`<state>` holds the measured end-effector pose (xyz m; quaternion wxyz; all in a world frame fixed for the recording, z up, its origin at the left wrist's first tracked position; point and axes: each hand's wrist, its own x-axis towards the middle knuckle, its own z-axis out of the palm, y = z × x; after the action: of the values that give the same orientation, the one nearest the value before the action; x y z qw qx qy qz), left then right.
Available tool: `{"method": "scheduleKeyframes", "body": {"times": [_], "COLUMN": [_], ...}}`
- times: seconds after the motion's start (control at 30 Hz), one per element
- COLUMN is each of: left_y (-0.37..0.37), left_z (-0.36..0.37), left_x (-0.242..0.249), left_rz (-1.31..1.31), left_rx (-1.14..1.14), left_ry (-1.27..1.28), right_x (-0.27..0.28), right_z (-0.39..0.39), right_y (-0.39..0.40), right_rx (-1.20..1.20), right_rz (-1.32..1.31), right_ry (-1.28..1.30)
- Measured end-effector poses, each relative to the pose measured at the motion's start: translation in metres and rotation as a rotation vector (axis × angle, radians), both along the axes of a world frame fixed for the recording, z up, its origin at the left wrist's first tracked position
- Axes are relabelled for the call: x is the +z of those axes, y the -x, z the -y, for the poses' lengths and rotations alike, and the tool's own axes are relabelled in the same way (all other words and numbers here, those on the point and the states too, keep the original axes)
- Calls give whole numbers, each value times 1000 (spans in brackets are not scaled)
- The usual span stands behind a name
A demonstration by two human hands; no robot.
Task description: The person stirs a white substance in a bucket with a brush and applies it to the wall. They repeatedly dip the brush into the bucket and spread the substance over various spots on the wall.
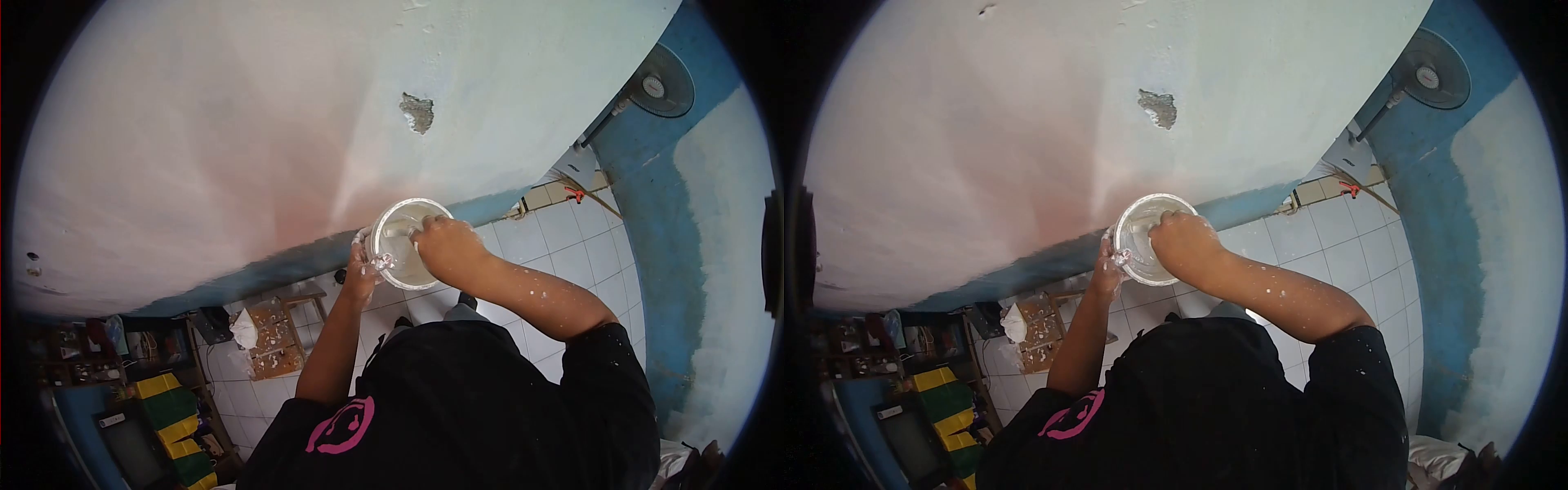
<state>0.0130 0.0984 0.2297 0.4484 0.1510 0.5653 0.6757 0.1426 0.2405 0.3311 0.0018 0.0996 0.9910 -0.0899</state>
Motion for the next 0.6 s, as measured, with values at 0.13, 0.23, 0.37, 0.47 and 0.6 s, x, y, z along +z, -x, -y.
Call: {"method": "scheduleKeyframes", "body": {"times": [0.13, 0.23, 0.37, 0.47, 0.6], "left_y": [6, 12, 21, 27, 29], "left_z": [16, 29, 41, 49, 56], "left_x": [-2, 1, -16, -16, -9], "left_rz": [38, 65, 17, -23, -55], "left_rx": [39, 19, 3, 31, 21], "left_ry": [-141, -106, -68, -31, -25], "right_x": [-24, -19, -7, 5, 2], "right_z": [20, 32, 42, 53, 56], "right_y": [18, 22, 19, 16, 24], "right_rx": [35, 16, 111, 76, 22], "right_rz": [23, 82, 206, 243, 53], "right_ry": [-10, 82, 92, 71, -9]}}
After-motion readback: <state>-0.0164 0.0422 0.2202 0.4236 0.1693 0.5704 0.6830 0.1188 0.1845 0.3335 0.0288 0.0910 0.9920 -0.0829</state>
